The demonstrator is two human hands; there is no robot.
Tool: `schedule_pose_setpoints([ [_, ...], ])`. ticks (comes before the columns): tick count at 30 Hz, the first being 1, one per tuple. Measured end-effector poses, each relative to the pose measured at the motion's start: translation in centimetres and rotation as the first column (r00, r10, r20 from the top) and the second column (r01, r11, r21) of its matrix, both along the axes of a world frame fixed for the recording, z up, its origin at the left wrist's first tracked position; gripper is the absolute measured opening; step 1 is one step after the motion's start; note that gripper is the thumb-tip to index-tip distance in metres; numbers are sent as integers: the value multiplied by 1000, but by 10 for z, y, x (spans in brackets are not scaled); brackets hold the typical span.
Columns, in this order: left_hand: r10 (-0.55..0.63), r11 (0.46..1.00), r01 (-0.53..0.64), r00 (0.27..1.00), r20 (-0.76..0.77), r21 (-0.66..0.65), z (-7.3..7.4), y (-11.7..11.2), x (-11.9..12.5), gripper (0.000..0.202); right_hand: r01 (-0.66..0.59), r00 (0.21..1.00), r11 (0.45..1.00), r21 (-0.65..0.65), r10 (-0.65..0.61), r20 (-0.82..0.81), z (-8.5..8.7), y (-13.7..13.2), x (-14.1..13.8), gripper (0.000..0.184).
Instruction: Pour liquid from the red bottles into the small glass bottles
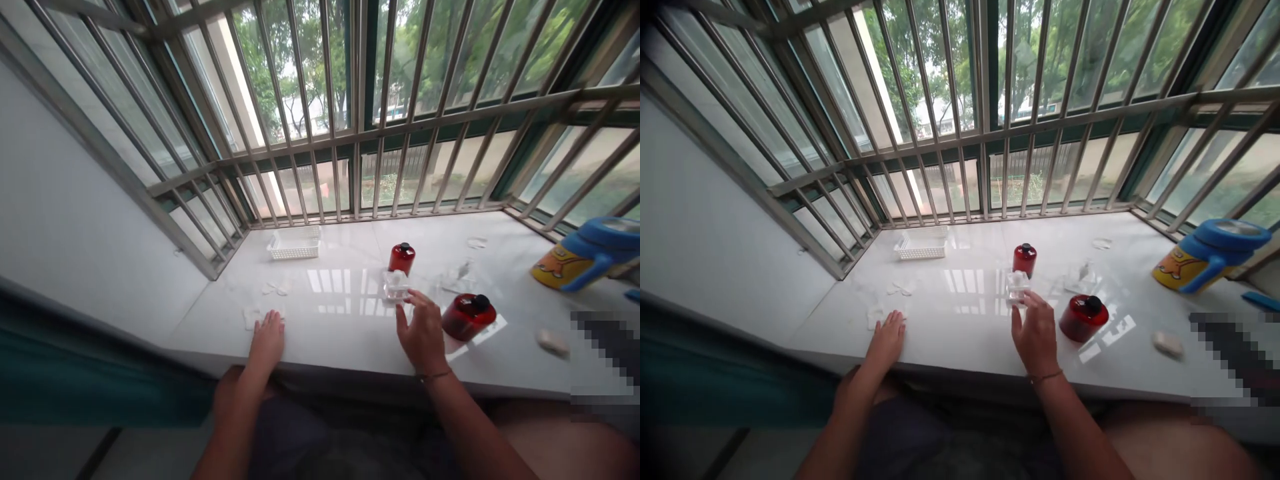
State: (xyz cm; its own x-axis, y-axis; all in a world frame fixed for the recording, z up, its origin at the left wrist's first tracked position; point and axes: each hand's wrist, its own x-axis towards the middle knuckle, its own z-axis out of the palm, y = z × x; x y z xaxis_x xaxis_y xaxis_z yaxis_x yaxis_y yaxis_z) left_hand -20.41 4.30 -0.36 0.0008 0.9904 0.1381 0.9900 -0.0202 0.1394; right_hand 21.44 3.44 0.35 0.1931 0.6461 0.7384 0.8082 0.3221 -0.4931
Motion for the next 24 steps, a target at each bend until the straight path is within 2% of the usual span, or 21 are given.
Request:
schedule_pose_setpoints([
  [3, -27, 999, 26, 999, -23, -46, -6, 1, 8, 53, -81, 996, 997, 6, 81, 45, -18, -39, 8, 24],
  [5, -69, 994, 67, 997, -20, -81, -7, 2, 21, 54, -65, 997, 998, -16, 66, 31, -29, -54, 16, 23],
  [8, -203, 972, 208, 978, 50, -111, -6, -1, 50, 54, 11, 1000, 999, -39, -11, -9, -38, -61, 26, 21],
  [11, -353, 916, 373, 924, 145, -146, -4, -13, 94, 54, 46, 998, 997, -57, -48, -34, -39, -61, 28, 21],
  [14, -493, 829, 537, 833, 250, -153, -4, -30, 141, 55, 49, 995, 996, -79, -55, -78, -38, -61, 27, 20],
  [17, -576, 764, 635, 751, 324, -113, -5, -41, 176, 55, 65, 976, 990, -123, -88, -198, -38, -64, 29, 23],
  [20, -591, 750, 656, 721, 361, -81, -3, -42, 189, 53, 49, 933, 984, -173, -107, -344, -39, -65, 32, 26],
  [24, -611, 725, 681, 705, 360, -103, 2, -34, 189, 51, 22, 882, 975, -219, -122, -455, -38, -64, 34, 27],
])
